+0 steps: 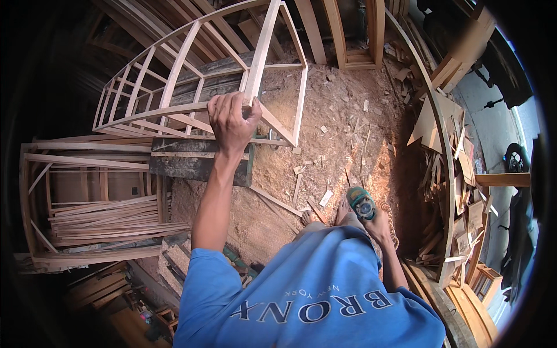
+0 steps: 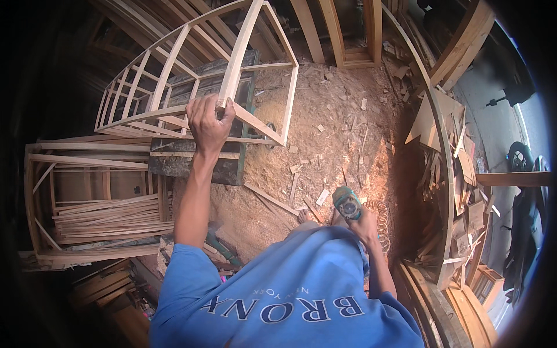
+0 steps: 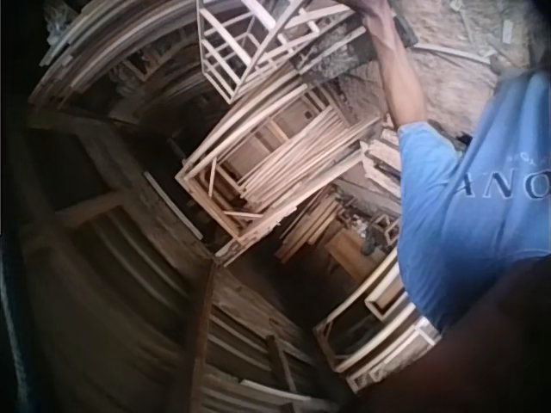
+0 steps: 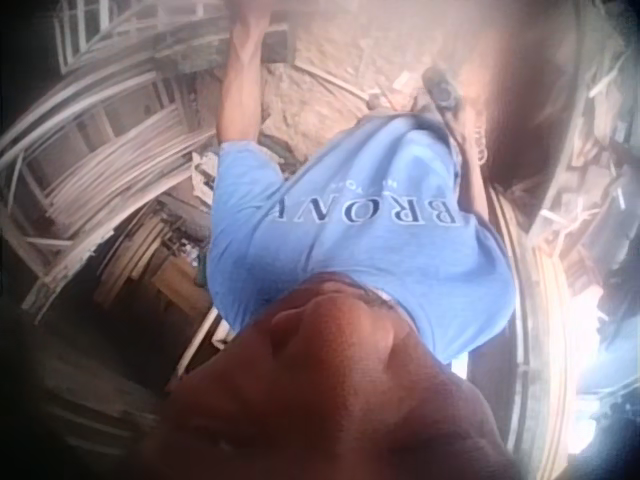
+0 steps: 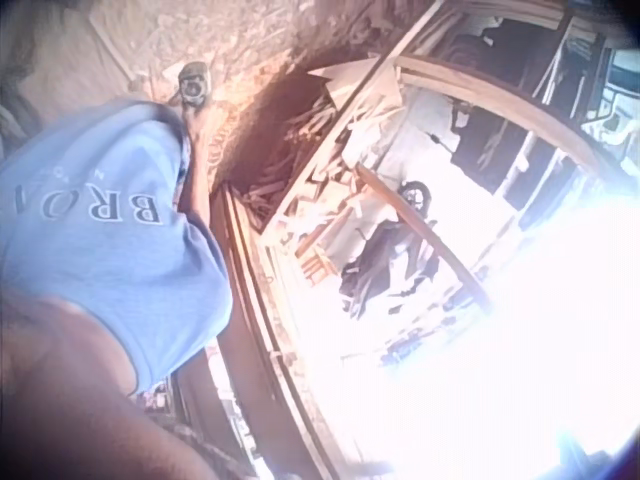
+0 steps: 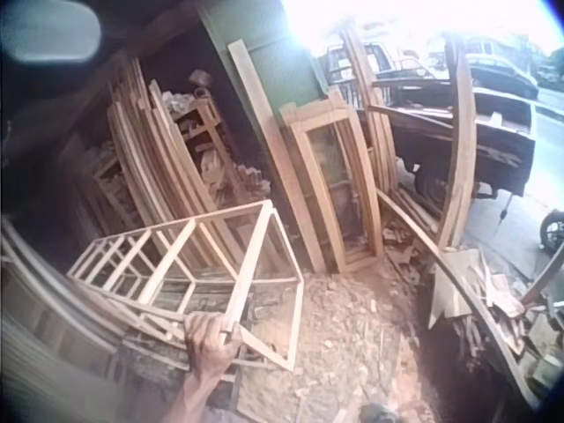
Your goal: The person assembles a curved wooden frame by positioning thin wooden strips and securing them with a pneumatic nail gun. They repeatedly align the strips, drive nails, and trim excess wood with pliers. The person also refills the nail gun with nails during the process.
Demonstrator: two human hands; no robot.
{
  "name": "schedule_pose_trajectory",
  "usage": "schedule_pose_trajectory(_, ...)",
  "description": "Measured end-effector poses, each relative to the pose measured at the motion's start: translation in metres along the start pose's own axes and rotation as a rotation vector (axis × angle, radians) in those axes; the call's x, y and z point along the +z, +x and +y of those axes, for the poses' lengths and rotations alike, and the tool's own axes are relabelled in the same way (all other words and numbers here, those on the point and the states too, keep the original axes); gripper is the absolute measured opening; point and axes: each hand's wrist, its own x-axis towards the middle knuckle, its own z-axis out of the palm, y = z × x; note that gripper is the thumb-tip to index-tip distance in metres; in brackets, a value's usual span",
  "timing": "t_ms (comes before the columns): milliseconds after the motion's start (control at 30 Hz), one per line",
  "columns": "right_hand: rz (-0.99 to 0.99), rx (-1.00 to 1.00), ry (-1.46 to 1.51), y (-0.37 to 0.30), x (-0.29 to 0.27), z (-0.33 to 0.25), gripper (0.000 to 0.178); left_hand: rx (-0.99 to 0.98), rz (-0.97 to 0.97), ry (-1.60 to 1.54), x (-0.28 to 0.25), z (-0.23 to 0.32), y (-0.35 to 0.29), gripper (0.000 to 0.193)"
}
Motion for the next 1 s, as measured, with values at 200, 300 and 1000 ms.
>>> schedule_pose_trajectory(200,-0.064,-0.035,-0.111,0.002,-0.003,-0.011,0.039,-0.003,0.048,0.007,0.007,-0.003,-0.004,0.02)
schedule_pose_trajectory(300,-0.05,-0.067,-0.175,0.004,0.004,-0.014,0.035,-0.09,-0.075,-0.057,0.009,-0.005,-0.011,0.036)
schedule_pose_trajectory(1000,-0.662,-0.218,-0.1,0.06,0.043,-0.065,0.015,-0.282,-0.216,0.017,0.04,0.023,-0.004,0.044)
